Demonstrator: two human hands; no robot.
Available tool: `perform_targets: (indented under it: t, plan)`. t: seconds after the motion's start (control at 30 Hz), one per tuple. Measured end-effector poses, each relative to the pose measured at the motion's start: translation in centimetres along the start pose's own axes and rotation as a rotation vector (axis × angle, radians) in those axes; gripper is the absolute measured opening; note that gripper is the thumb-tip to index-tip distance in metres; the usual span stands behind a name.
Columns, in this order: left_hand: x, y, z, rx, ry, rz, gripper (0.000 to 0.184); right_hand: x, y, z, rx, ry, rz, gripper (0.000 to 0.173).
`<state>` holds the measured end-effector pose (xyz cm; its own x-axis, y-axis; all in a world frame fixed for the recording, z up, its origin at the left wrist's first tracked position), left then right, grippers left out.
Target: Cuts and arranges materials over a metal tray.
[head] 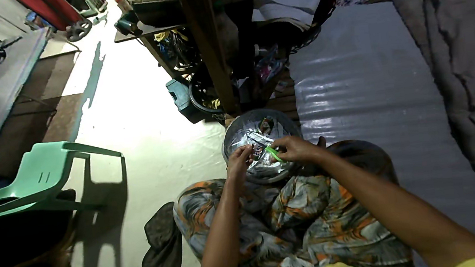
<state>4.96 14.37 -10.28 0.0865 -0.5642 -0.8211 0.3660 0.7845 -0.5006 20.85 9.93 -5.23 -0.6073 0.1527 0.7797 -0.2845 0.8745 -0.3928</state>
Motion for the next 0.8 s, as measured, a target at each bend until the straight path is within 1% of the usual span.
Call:
perform_targets:
  t: [0.1, 0.23, 0.3, 0.47, 0.63, 0.7, 0.8]
  plan:
    - [-0.01, -0.02, 0.01, -0.007, -0.005, 0.000, 0.014, -0.09, -0.01, -0.13, -0.010, 0.001, 0.010, 0.032]
    - [0.03, 0.00, -0.07, -0.020, -0.025, -0.009, 0.014, -0.16, -0.15, -0.05, -0.006, 0.030, 0.059, 0.042]
    - [0.03, 0.04, -0.12, -0.024, -0.031, -0.008, 0.014, -0.15, -0.12, 0.10, 0.008, 0.030, 0.053, 0.044]
    - [0.06, 0.00, -0.07, -0.021, -0.023, -0.008, 0.014, 0.04, 0.06, 0.29, 0.028, -0.017, 0.011, 0.039]
    - [0.09, 0.16, -0.19, -0.033, -0.029, -0.013, 0.014, -0.04, 0.19, 0.13, 0.006, -0.036, -0.007, 0.032]
    - [0.05, 0.11, -0.17, -0.036, -0.024, -0.012, 0.014, -0.05, 0.10, 0.07, -0.008, -0.019, 0.002, 0.032]
    - [0.06, 0.21, -0.20, -0.042, -0.038, -0.008, 0.014, 0.04, -0.05, 0.08, 0.009, -0.002, 0.026, 0.037]
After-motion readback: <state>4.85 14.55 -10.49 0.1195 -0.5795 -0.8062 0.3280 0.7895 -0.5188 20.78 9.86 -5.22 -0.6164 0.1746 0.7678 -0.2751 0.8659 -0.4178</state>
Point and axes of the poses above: each hand's wrist, its own y-axis towards the middle knuckle, its own z-axis out of the palm, x = y × z, the point moved 8 cm from there along y, towards the middle knuckle, and after that the axes turned 1 degree about -z, right-handed, at the moved point
